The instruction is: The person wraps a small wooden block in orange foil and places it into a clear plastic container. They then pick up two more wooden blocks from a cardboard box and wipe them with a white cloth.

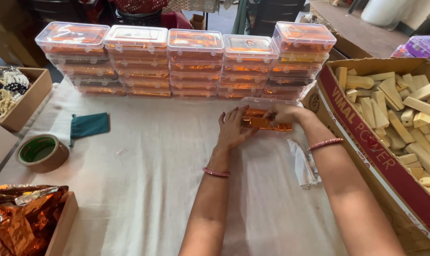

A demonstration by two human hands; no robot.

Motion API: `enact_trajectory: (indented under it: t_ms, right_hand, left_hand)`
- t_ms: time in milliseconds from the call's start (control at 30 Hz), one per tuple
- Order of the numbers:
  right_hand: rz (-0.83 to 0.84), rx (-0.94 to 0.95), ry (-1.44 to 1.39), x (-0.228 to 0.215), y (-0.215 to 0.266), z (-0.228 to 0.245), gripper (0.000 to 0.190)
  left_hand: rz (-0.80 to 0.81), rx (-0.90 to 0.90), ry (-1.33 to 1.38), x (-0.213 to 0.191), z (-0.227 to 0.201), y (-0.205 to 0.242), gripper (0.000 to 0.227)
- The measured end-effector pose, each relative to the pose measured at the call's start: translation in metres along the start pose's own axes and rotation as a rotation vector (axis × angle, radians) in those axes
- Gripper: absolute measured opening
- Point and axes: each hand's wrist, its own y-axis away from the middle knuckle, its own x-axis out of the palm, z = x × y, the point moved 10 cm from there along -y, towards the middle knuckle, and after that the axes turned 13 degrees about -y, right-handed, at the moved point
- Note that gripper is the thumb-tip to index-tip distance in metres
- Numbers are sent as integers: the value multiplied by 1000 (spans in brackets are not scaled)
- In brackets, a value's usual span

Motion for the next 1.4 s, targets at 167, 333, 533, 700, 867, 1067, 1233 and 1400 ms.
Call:
enact_trajectory:
  t_ms: [167, 333, 533, 700, 867, 1067, 1233, 1400]
  right_hand:
    - [136, 161, -179, 13, -11, -22, 53]
    - [233, 220, -326, 31, -3, -15, 54]
    - [244, 128, -364, 38, -9, -15, 41]
    - [34, -18, 6, 27, 10, 20, 28]
    - [-124, -118, 174, 29, 48, 54, 37]
    - [-239, -175, 290, 26, 47, 52, 37]
    - [-243, -76, 294, 22, 46, 53, 44]
    - [-249, -6, 314, 24, 52, 55, 34]
  left_hand:
    - [65, -61, 57, 9, 8, 0, 70]
    - [-40, 31, 23, -6, -5, 2, 55]
    - [119, 3, 1, 12, -2, 1, 23]
    - [67, 18, -54, 9, -3, 2, 23]
    - [84, -6, -92, 11, 0, 2, 24]
    - [-18, 53, -101, 13, 3, 9, 42]
    - [25, 70, -77, 6, -4, 6, 62]
    - [47, 19, -136, 8, 0, 6, 58]
